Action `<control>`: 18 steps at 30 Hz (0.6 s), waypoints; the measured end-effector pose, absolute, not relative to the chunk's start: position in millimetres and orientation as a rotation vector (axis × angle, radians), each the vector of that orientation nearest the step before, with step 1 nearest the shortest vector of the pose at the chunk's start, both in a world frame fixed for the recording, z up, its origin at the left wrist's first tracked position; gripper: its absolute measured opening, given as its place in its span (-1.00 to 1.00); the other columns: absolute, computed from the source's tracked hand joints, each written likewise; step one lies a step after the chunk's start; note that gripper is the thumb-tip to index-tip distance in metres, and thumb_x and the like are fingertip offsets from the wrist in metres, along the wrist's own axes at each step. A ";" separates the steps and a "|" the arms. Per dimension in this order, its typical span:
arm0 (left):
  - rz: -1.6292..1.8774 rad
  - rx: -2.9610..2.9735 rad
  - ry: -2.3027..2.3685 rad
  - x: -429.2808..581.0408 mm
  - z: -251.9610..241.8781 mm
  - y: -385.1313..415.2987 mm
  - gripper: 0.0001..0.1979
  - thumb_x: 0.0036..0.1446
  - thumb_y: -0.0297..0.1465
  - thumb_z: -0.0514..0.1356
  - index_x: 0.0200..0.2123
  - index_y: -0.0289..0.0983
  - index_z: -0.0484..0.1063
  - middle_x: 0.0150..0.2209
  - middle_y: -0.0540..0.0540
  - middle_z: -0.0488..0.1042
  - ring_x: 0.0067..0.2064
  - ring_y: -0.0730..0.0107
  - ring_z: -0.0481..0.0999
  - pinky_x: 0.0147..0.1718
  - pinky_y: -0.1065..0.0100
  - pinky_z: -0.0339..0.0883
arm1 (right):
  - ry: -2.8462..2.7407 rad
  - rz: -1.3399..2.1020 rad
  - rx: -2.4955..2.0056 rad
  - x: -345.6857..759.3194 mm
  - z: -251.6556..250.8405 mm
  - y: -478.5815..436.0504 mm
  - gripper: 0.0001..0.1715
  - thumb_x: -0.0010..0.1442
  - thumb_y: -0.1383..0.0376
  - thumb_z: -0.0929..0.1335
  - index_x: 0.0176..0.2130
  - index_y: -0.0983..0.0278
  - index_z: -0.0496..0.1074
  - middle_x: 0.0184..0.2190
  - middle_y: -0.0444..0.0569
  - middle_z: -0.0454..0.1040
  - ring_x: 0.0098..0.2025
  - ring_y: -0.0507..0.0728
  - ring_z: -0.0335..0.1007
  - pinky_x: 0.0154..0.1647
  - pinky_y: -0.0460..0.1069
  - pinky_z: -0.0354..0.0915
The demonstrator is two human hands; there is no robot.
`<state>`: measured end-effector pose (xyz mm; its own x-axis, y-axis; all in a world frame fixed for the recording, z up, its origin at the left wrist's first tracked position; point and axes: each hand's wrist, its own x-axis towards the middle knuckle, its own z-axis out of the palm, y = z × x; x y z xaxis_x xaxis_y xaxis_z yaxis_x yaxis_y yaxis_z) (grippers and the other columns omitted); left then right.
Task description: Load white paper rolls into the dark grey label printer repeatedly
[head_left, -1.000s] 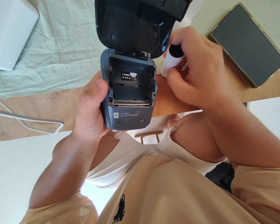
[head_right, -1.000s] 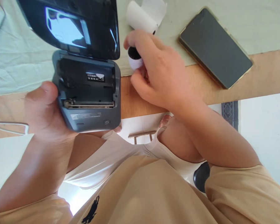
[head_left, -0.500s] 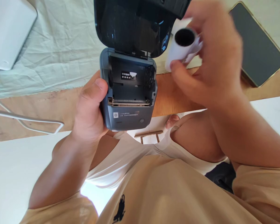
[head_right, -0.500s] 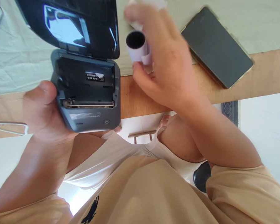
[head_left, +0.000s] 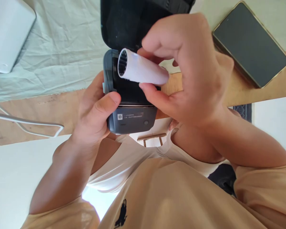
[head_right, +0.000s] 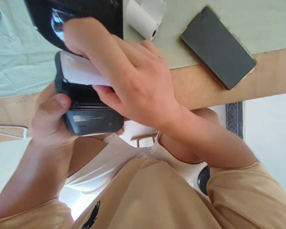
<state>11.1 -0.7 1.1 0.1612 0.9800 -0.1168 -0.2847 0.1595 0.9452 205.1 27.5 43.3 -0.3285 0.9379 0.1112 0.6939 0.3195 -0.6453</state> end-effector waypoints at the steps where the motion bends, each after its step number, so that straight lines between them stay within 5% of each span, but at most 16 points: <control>1: 1.114 0.967 0.935 9.5 -0.6 -0.9 -0.55 0.12 -0.10 0.36 -0.03 -0.26 0.57 -0.07 -0.23 0.67 0.10 -0.16 0.69 -0.13 0.06 0.63 | -2.161 0.595 -1.470 204.0 45.1 26.6 -0.65 0.27 0.18 0.24 -0.02 0.11 0.48 -0.01 -0.09 0.62 0.12 0.27 0.53 0.24 0.23 0.37; 5: 1.094 0.947 0.985 9.1 1.8 -0.8 -0.52 0.09 -0.09 0.38 -0.01 -0.26 0.55 -0.14 -0.23 0.65 0.09 -0.18 0.69 -0.26 0.14 0.57 | -2.212 0.278 -1.411 204.4 43.9 23.7 -0.79 0.29 0.28 0.25 -0.20 0.11 0.47 -0.11 -0.18 0.65 -0.01 0.20 0.58 0.02 0.15 0.37; 11: 1.080 0.921 1.007 14.1 9.3 1.0 -0.52 0.07 -0.07 0.40 -0.03 -0.24 0.57 -0.25 -0.18 0.62 0.14 -0.18 0.66 -0.16 0.09 0.64 | -2.189 0.026 -1.126 210.6 27.9 20.1 -0.67 0.46 0.26 0.18 -0.21 0.09 0.49 -0.24 -0.21 0.64 -0.11 0.15 0.54 -0.09 0.12 0.31; 18: 1.216 1.056 0.790 7.9 -6.7 5.2 -0.35 -0.02 -0.04 0.47 0.17 0.04 0.55 0.13 -0.04 0.58 0.46 -0.15 0.41 0.22 -0.19 0.59 | -2.230 0.087 -0.906 205.5 28.2 4.8 -0.74 0.47 0.15 0.30 -0.22 0.13 0.53 -0.33 -0.25 0.61 -0.14 0.07 0.53 -0.14 0.06 0.24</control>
